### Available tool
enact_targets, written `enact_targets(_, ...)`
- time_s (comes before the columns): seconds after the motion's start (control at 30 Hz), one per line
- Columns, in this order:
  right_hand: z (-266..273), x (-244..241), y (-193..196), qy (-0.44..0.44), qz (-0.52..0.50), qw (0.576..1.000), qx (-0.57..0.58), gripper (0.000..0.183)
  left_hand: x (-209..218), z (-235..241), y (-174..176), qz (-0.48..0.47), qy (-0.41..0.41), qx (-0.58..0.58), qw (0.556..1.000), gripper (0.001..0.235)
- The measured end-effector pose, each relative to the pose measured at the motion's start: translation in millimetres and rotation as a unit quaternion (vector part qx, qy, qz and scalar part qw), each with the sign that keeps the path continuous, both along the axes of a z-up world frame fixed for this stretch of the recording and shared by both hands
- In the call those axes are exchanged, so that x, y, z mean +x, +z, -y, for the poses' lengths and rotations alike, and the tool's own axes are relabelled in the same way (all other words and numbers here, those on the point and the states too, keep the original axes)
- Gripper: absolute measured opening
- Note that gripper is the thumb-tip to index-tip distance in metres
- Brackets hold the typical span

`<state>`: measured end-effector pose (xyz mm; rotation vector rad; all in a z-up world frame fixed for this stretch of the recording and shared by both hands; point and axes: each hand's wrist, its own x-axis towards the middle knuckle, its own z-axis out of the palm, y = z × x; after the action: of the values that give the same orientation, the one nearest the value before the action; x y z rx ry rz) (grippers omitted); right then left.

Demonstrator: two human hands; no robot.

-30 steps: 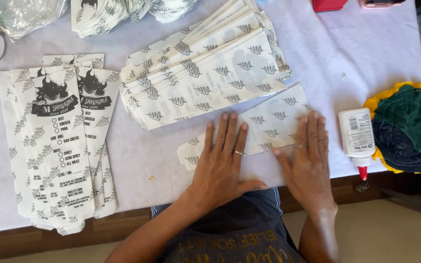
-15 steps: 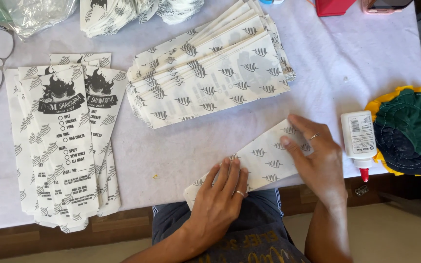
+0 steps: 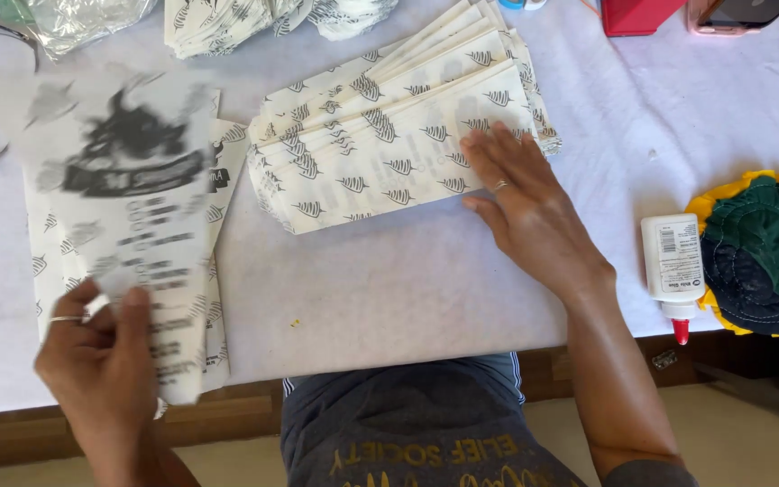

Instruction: Applying glue to paper packaging sheets and folding them to assemble the final product.

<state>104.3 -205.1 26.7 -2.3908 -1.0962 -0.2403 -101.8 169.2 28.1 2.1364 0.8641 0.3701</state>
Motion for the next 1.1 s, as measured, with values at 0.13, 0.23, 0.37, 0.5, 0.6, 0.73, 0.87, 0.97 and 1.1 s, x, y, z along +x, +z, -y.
enact_targets(0.13, -3, 6, -17, -0.017, 0.102, 0.994, -0.023, 0.029, -10, -24, -37, -0.068, 0.028, 0.187, 0.98, 0.046)
enact_targets(0.23, 4, 3, -24, -0.02, 0.129, 0.991, 0.015, 0.041, -5, -19, -47, -0.118, 0.016, 0.415, 0.902, 0.05)
enact_targets(0.37, -1, -5, -14, -0.016, 0.149, 0.988, 0.044, 0.03, 32, 13, -28, 0.005, -0.013, 0.454, 0.891, 0.043)
enact_targets(0.5, -7, -29, 3, -0.05, 0.146, 0.986, 0.069, 0.017, 73, 71, -6, 0.196, -0.202, 0.311, 0.908, 0.027)
enact_targets(0.6, -5, -53, 8, -0.075, 0.114, 0.989, 0.061, 0.017, 90, 118, -9, 0.274, -0.315, 0.287, 0.862, 0.023)
enact_targets(0.73, 5, -76, 0, -0.088, 0.044, 0.994, 0.04, 0.02, 100, 169, -27, 0.294, -0.437, 0.251, 0.812, 0.028)
enact_targets(0.87, 58, -81, -5, -0.124, 0.012, 0.99, 0.065, 0.014, 98, 175, -40, 0.248, -0.469, 0.275, 0.802, 0.024)
enact_targets(0.97, 123, -83, -15, -0.274, 0.087, 0.956, 0.056, 0.016, 94, 174, -44, 0.236, -0.492, 0.308, 0.78, 0.021)
enact_targets(1.1, 187, -84, -24, -0.403, 0.059, 0.907, -0.108, 0.055, 87, 175, -45, 0.212, -0.511, 0.372, 0.746, 0.021)
